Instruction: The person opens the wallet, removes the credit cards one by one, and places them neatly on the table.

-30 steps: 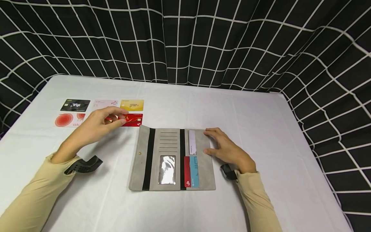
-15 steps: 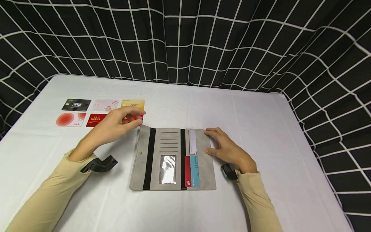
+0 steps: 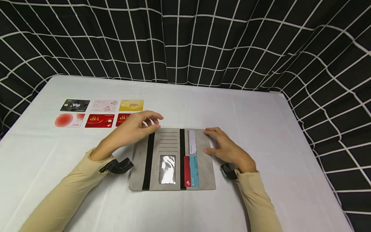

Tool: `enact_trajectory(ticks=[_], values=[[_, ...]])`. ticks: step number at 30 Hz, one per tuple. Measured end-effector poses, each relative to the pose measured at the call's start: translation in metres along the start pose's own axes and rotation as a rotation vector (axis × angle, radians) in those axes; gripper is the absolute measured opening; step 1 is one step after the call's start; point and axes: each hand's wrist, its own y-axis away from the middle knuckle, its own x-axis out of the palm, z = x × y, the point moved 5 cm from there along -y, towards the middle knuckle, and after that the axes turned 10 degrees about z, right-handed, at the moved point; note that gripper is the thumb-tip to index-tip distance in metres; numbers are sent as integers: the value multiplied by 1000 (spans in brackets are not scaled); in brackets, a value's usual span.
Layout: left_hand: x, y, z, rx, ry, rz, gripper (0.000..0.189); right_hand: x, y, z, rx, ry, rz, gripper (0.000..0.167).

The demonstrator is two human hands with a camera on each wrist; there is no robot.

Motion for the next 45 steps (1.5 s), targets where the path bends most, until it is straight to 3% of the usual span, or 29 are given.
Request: enact_trajectory(ticks=[21,27,36,45], values=[[45,-34,-13,80,-11,117,31,0,-1,1,3,-12,-7,66],[56,-42,-16,70,-51,155,33,0,-1,1,-4,-22,-4,66],[67,-56,-22,100,-111,162,33,-1,-1,1,-8,-16,-1,66],[77,-69,-22,56,-90,202,35,-1,-1,0,3,-15,7,66]])
